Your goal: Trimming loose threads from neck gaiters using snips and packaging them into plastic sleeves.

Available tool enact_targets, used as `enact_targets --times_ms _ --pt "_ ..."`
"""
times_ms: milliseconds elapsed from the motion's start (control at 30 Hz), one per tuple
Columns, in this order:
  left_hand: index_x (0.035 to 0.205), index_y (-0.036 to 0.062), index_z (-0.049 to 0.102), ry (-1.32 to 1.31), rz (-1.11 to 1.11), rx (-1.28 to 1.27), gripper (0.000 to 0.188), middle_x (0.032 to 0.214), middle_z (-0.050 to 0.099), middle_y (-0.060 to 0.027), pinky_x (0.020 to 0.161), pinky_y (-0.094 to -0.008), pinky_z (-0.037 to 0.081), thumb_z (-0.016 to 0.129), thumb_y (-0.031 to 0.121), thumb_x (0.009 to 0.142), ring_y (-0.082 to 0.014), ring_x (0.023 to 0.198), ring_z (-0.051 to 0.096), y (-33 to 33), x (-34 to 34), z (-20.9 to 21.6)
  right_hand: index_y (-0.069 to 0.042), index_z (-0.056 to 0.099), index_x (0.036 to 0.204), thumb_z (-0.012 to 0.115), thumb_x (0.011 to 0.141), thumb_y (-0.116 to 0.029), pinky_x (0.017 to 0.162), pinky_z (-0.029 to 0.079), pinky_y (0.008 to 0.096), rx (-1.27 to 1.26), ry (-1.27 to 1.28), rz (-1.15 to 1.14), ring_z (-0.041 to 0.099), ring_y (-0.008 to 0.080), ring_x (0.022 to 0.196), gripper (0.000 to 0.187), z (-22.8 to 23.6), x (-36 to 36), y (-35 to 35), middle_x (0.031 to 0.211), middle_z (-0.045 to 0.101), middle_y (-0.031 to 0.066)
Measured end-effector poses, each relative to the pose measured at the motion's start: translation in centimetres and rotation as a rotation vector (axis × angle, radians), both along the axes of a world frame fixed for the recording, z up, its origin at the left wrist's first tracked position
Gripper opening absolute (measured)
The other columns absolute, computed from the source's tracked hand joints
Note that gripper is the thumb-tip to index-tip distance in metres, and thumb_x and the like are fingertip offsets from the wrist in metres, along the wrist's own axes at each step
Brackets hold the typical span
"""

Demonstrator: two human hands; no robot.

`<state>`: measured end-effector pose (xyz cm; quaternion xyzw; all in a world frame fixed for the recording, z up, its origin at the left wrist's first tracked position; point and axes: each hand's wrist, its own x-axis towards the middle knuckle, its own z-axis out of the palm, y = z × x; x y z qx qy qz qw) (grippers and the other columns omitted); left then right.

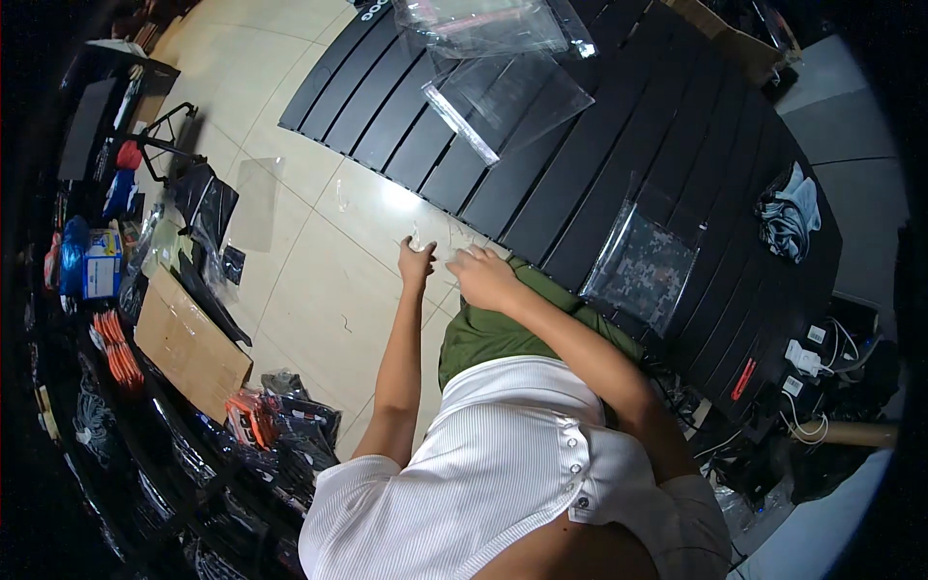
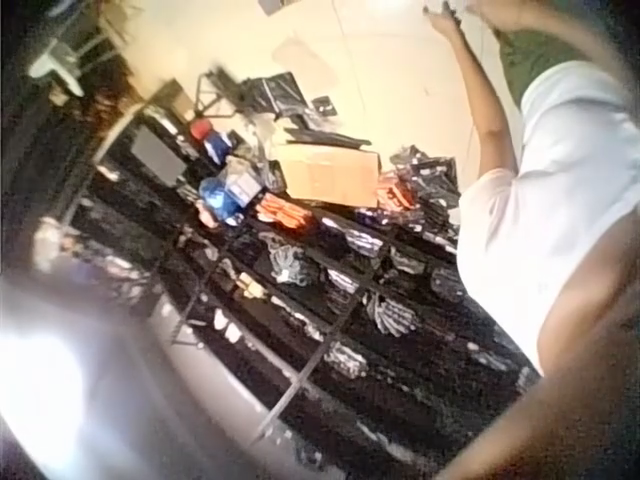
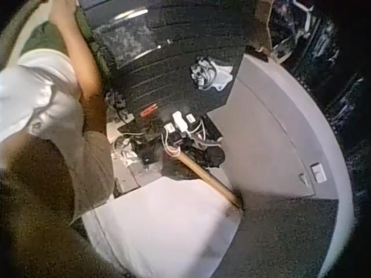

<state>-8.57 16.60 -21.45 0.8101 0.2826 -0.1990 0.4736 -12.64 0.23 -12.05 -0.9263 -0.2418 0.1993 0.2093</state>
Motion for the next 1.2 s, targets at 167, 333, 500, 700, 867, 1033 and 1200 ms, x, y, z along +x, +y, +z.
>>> enact_targets --times_ms 167,333,500,700,867,1033,1200 --pt "0.088 0.0043 0.060 -0.412 0.045 0.314 0.035 0.058 0.056 -0.0129 0.059 -0.0395 0.043 0.055 0.039 0.084 -0.0296 0.056 0.055 1.3 0.4 4.0 -0.002 0.058 0.105 0.050 0.081 -0.008 0.091 0.040 0.0383 0.623 0.038 -0.072 0.051 0.0324 0.105 0.025 5.9 -3.3 -1.8 0.110 0.056 0.0150" --pt "0.060 0.0015 0.050 -0.746 -0.129 0.084 0.041 0.052 0.040 -0.0008 0.047 -0.0254 0.027 0.046 0.026 0.093 -0.0080 0.051 0.034 -4.9 -0.6 18.1 -0.004 0.062 0.098 0.057 0.083 -0.009 0.066 0.048 0.0308 0.684 0.100 -0.327 0.060 0.0214 0.075 0.016 18.6 -7.0 -12.5 0.087 0.063 0.0110" --pt "0.070 0.0013 0.059 -0.686 -0.220 -0.310 0.038 0.055 0.042 0.0033 0.043 -0.0212 0.024 0.047 0.028 0.093 -0.0034 0.046 0.031 -11.4 1.1 24.4 -0.002 0.062 0.099 0.061 0.084 -0.013 0.048 0.044 0.0220 0.553 -0.161 -1.267 0.055 0.0084 0.058 0.019 17.4 -7.4 -23.4 0.082 0.063 0.0048" --pt "0.093 -0.0040 0.063 -0.222 -0.685 -0.312 0.045 0.072 0.063 -0.0055 0.040 -0.0217 0.042 0.055 0.040 0.087 -0.0112 0.047 0.058 -20.4 4.2 23.7 0.004 0.057 0.102 0.063 0.082 -0.015 0.039 0.044 0.0191 0.887 0.114 -1.480 0.058 0.0097 0.052 0.028 14.2 -6.0 -27.2 0.076 0.060 0.0066" --pt "0.093 -0.0064 0.062 -0.156 -0.781 -0.357 0.035 0.071 0.063 -0.0077 0.043 -0.0220 0.047 0.057 0.028 0.087 -0.0131 0.050 0.061 -23.1 4.6 23.3 0.010 0.055 0.095 0.064 0.078 -0.007 0.042 0.049 0.0242 0.979 0.108 -1.490 0.062 0.0190 0.051 0.026 12.9 -4.8 -26.9 0.073 0.062 0.0151" --pt "0.093 -0.0067 0.062 -0.152 -0.758 -0.428 0.021 0.070 0.064 -0.0089 0.045 -0.0220 0.049 0.056 0.013 0.086 -0.0138 0.054 0.063 -23.6 5.0 22.4 0.009 0.058 0.086 0.061 0.079 -0.004 0.044 0.051 0.0247 0.967 0.091 -1.508 0.063 0.0201 0.053 0.015 12.4 -4.6 -27.1 0.072 0.062 0.0146" --pt "0.087 -0.0044 0.062 -0.094 -0.721 -0.472 0.015 0.074 0.064 -0.0078 0.054 -0.0230 0.052 0.054 0.009 0.085 -0.0145 0.061 0.065 -23.8 5.3 22.7 0.007 0.059 0.085 0.061 0.079 -0.003 0.057 0.056 0.0282 1.144 0.103 -1.529 0.066 0.0261 0.066 0.012 12.5 -5.2 -27.4 0.076 0.062 0.0130"
